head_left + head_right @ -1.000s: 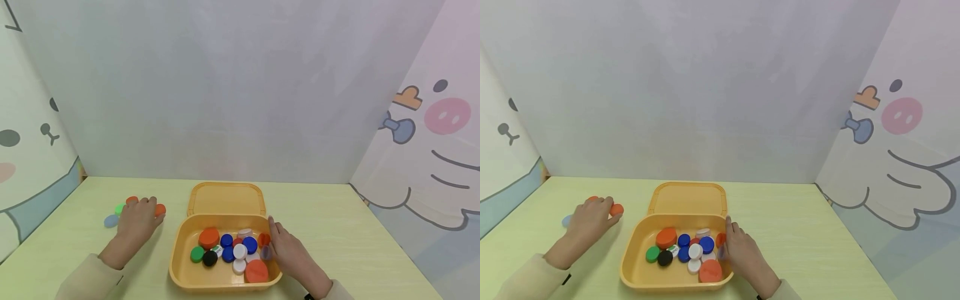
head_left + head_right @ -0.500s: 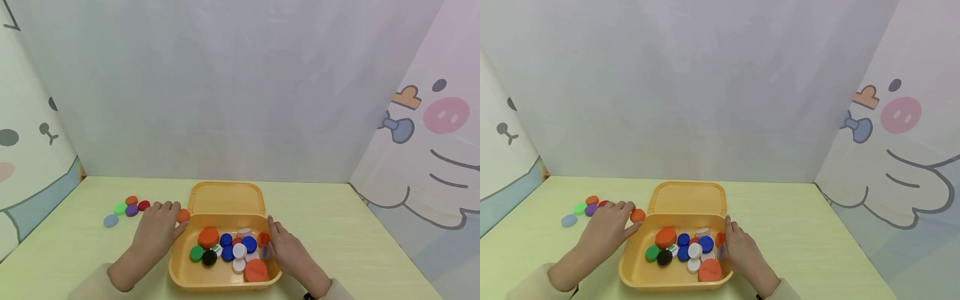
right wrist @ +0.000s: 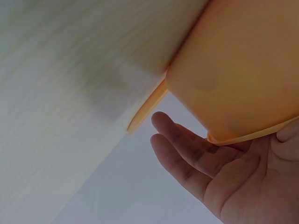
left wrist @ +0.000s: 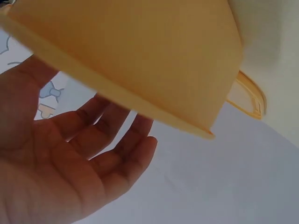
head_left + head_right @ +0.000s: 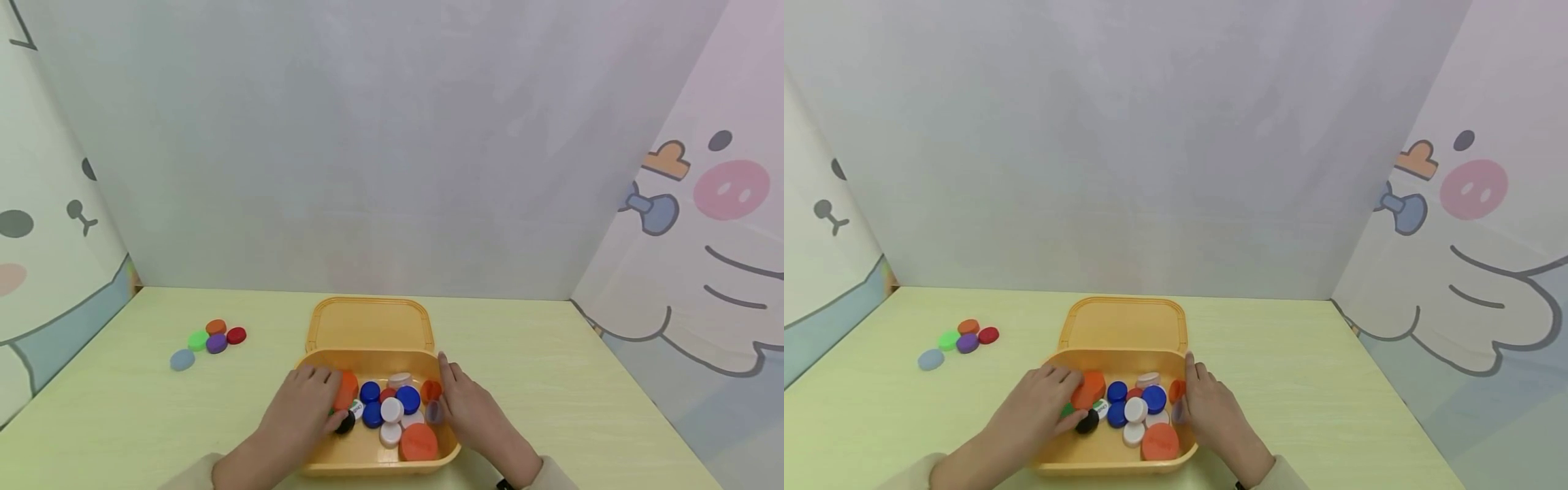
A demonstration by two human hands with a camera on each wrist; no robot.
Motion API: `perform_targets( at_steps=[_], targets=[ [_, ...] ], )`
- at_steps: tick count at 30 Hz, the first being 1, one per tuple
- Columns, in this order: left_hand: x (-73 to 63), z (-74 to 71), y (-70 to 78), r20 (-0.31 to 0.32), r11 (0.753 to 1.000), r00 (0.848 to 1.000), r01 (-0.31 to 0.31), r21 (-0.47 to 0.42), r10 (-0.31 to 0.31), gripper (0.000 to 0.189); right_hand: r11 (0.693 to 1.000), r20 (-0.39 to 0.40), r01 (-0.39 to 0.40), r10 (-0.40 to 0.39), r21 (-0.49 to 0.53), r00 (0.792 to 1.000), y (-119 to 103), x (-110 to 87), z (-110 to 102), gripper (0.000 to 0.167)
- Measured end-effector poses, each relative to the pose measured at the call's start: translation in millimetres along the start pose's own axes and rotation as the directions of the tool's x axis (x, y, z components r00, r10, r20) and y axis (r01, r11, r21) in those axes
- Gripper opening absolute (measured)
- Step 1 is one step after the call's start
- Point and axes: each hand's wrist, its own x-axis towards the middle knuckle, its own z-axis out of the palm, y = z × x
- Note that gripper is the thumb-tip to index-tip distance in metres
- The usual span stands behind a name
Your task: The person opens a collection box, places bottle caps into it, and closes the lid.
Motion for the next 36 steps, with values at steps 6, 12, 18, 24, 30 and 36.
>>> perform_targets(
  at_steps=[6, 12, 18, 24, 30, 36],
  targets=[
    [-0.1, 8.6, 8.5, 0.04, 0.995, 0.995, -0.092, -0.023, 0.093, 0.039, 1.0, 0.001, 0.001, -0.001, 0.001, 1.0, -0.8, 0.1, 0.0, 0.054],
    [0.9, 14.5, 12.2, 0.106, 0.983, 0.979, -0.163, -0.079, 0.171, 0.037, 1.0, -0.022, 0.015, -0.015, -0.016, 1.0, -0.1, 0.5, 0.6, 0.054],
    [2.7, 17.6, 13.9, 0.159, 0.977, 0.967, -0.182, -0.113, 0.198, 0.033, 1.0, -0.015, 0.006, -0.006, -0.014, 1.0, 0.2, 0.9, 0.7, 0.055],
    [5.6, 18.0, 14.1, 0.198, 0.969, 0.956, -0.185, -0.166, 0.217, 0.031, 1.0, -0.005, 0.005, -0.005, -0.011, 1.0, -0.1, 0.6, 0.3, 0.055],
    [8.2, 20.7, 13.9, 0.231, 0.965, 0.947, -0.183, -0.19, 0.225, 0.032, 1.0, 0.01, -0.005, 0.005, -0.006, 1.0, -0.7, 0.5, -0.4, 0.055],
    [10.1, 22.9, 13.4, 0.245, 0.962, 0.94, -0.194, -0.192, 0.239, 0.031, 1.0, 0.006, -0.004, 0.004, -0.006, 1.0, -0.2, 0.6, -0.4, 0.054]
  ],
)
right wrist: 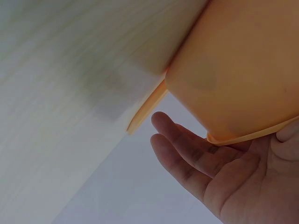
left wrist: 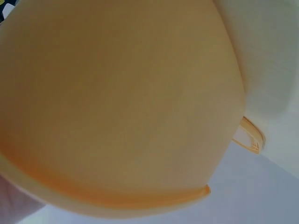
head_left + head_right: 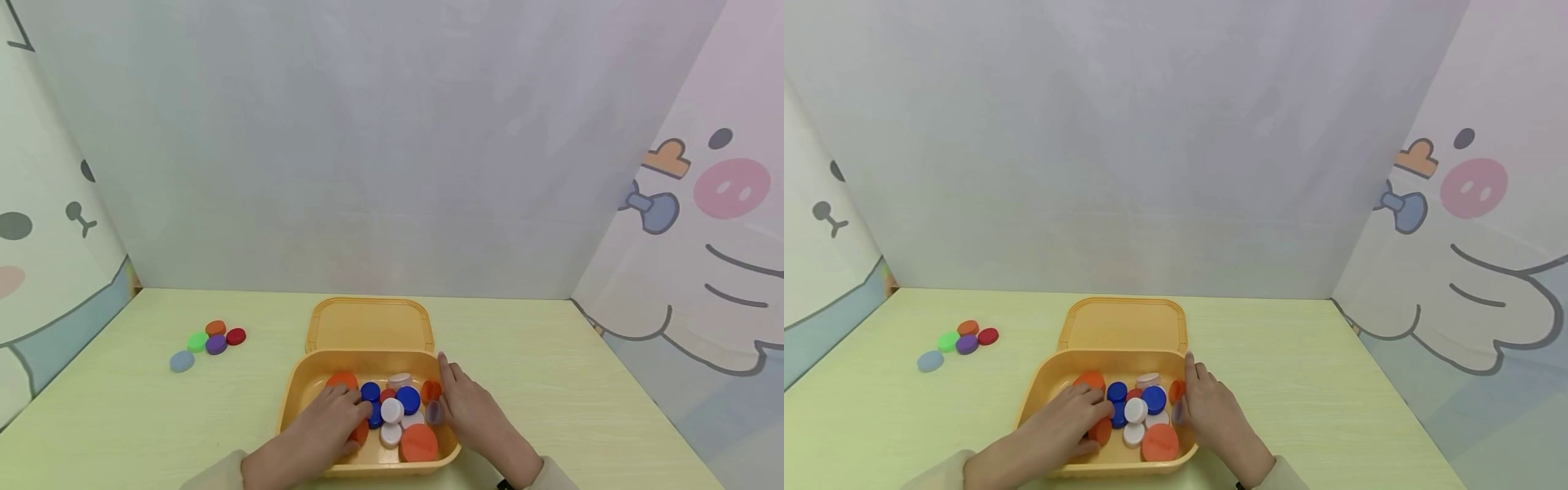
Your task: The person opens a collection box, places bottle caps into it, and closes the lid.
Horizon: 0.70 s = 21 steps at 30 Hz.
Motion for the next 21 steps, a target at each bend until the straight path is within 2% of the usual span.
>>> perform_targets(
  at_steps=[17, 21],
  targets=[
    [-0.6, -2.9, 0.2, 0.011, 0.999, 1.0, 0.008, 0.036, -0.008, 0.032, 1.0, 0.016, -0.005, 0.005, -0.004, 1.0, 0.0, -0.5, 0.3, 0.055],
    [-2.4, -5.2, -0.6, -0.018, 0.999, 1.0, -0.01, 0.036, 0.01, 0.03, 1.0, 0.021, -0.009, 0.009, -0.005, 1.0, 0.0, -0.7, 0.3, 0.055]
  ],
)
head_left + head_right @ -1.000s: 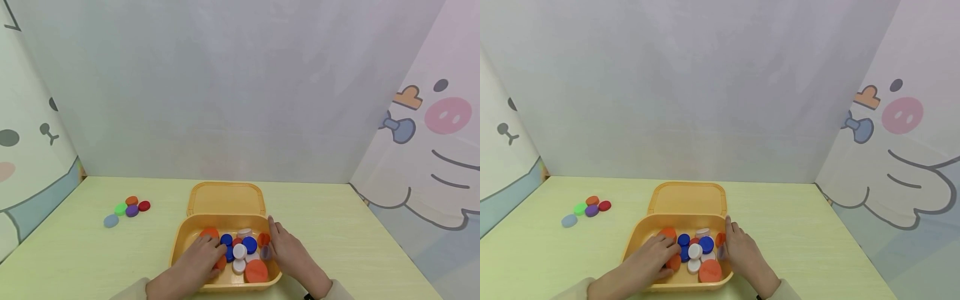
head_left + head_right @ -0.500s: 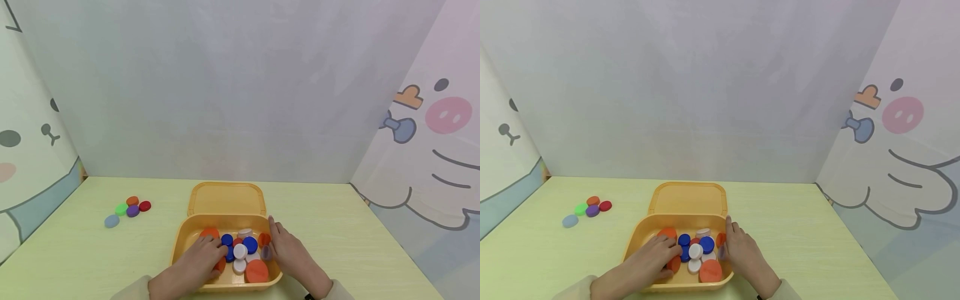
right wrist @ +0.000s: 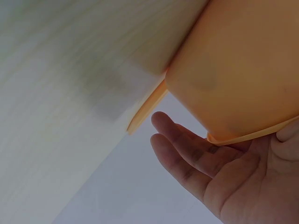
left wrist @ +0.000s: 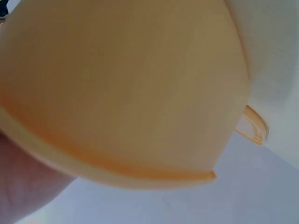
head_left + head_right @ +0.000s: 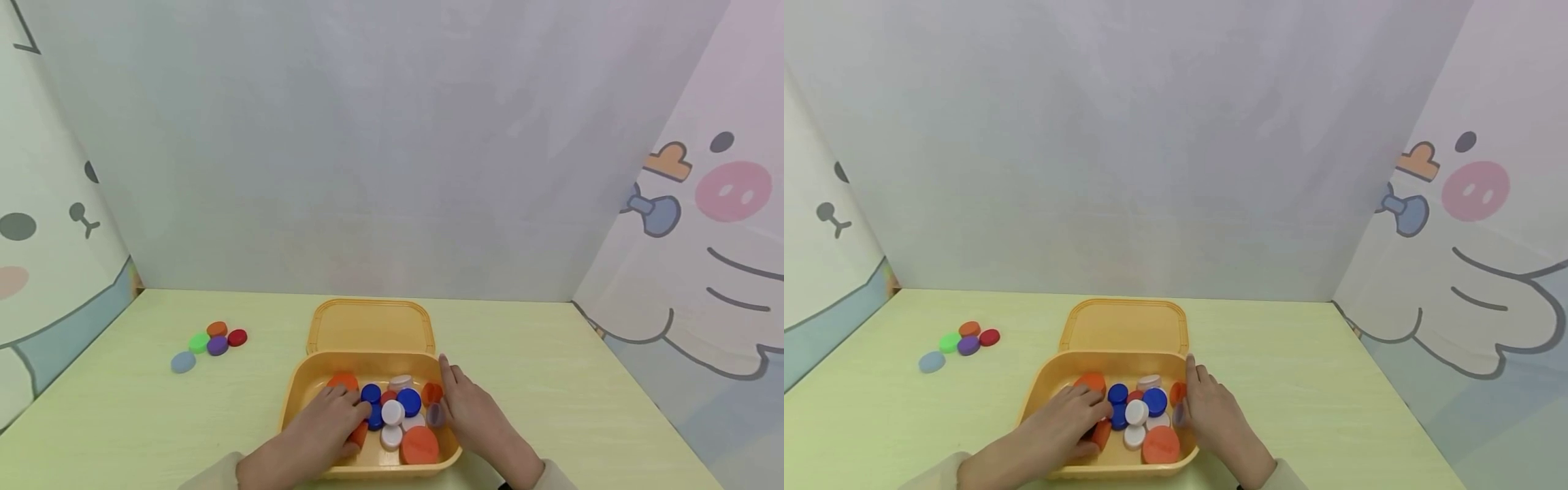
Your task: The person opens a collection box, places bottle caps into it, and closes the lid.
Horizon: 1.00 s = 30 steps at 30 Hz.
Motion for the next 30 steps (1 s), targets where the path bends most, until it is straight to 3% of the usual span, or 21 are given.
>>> perform_targets(
  at_steps=[5, 12, 18, 23, 30],
  targets=[
    [-4.7, -8.1, -3.1, -0.05, 1.0, 0.999, 0.007, -0.013, -0.007, 0.03, 1.0, 0.034, -0.021, 0.02, 0.008, 0.999, -1.2, 0.0, -0.8, 0.057],
    [-9.7, -20.3, -12.7, -0.135, 0.997, 0.988, 0.071, -0.026, -0.074, 0.029, 0.999, 0.044, -0.022, 0.021, 0.031, 0.999, -1.9, 0.3, -1.8, 0.057],
    [-13.8, -28.0, -27.7, -0.198, 0.986, 0.967, 0.163, -0.021, -0.164, 0.032, 1.0, 0.024, -0.011, 0.011, 0.018, 1.0, -1.6, -0.6, -1.2, 0.056],
    [-21.4, -33.2, -44.5, -0.266, 0.977, 0.944, 0.21, 0.022, -0.197, 0.032, 1.0, 0.006, -0.003, 0.003, 0.011, 1.0, -1.3, -0.9, -0.9, 0.056],
    [-31.9, -32.3, -82.0, -0.36, 0.96, 0.906, 0.269, 0.08, -0.224, 0.029, 1.0, 0.019, -0.012, 0.011, 0.008, 1.0, -1.1, -0.3, -1.0, 0.056]
  ],
)
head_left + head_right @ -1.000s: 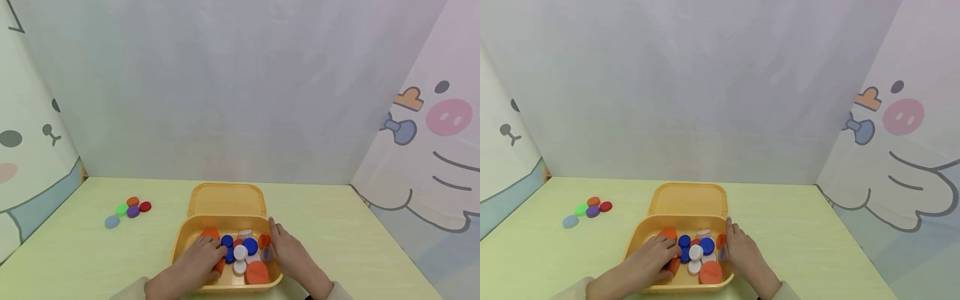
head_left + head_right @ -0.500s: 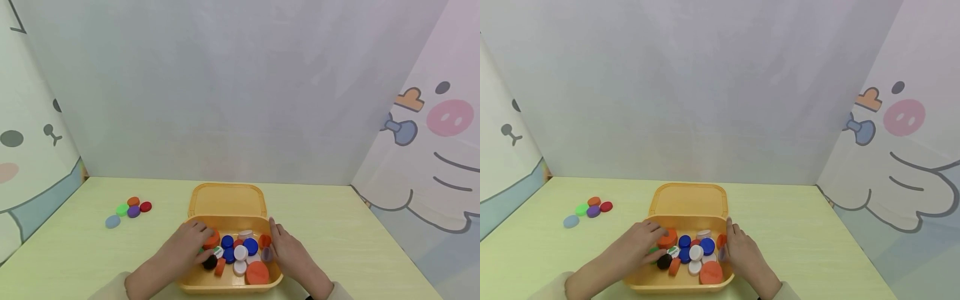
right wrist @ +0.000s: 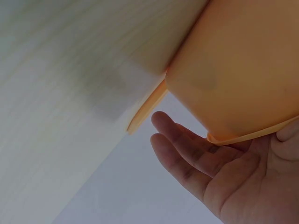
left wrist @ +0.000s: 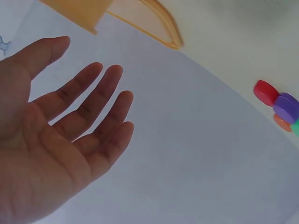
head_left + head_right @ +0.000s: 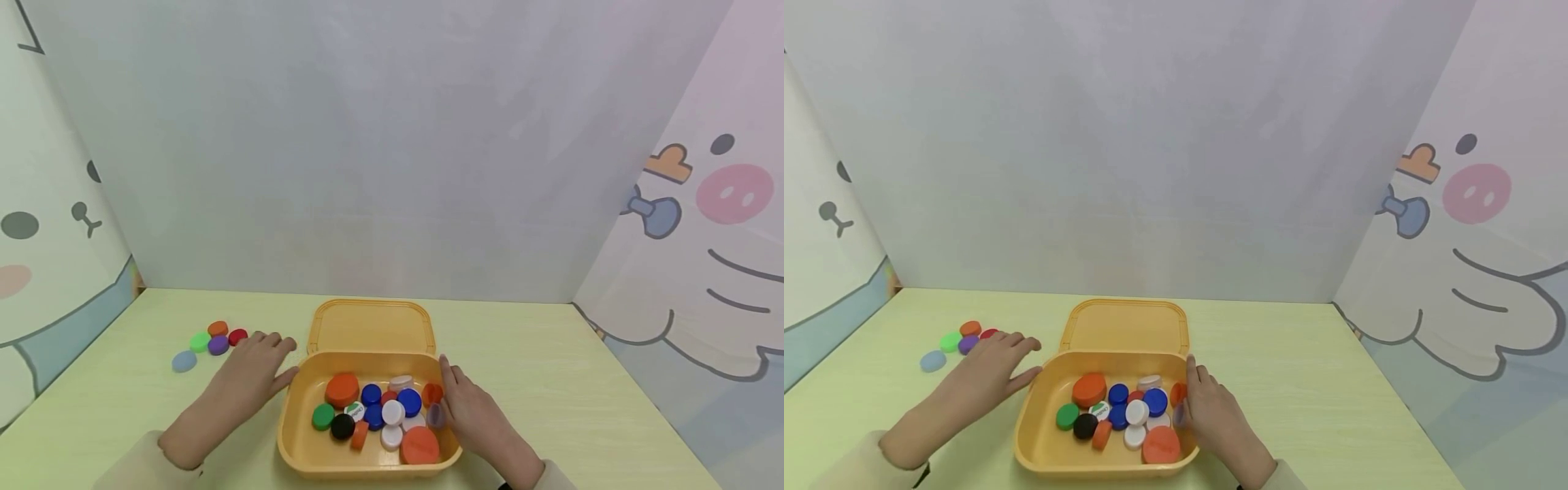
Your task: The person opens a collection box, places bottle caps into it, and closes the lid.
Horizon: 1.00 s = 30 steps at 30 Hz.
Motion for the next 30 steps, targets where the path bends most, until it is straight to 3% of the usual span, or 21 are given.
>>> perform_targets(
  at_steps=[7, 10, 20, 30],
  targets=[
    [-5.6, 10.5, -42.5, -0.091, 0.999, 0.995, 0.041, 0.009, -0.04, 0.025, 1.0, -0.029, 0.017, -0.017, 0.002, 0.999, 1.0, 0.1, 0.3, 0.055],
    [-9.7, 15.3, -57.6, -0.094, 0.997, 0.992, 0.08, 0.007, -0.079, 0.025, 1.0, -0.032, 0.021, -0.021, 0.002, 0.999, 1.1, 0.0, 0.3, 0.055],
    [-21.5, 24.5, -95.1, 0.025, 0.973, 0.972, 0.232, 0.02, -0.232, 0.026, 1.0, -0.031, 0.022, -0.022, 0.003, 0.999, 1.0, -0.1, 0.0, 0.055],
    [-32.1, 25.4, -125.3, 0.123, 0.934, 0.926, 0.351, 0.067, -0.356, 0.031, 1.0, -0.035, 0.016, -0.016, -0.001, 0.999, 1.0, 0.5, 1.1, 0.055]
  ],
)
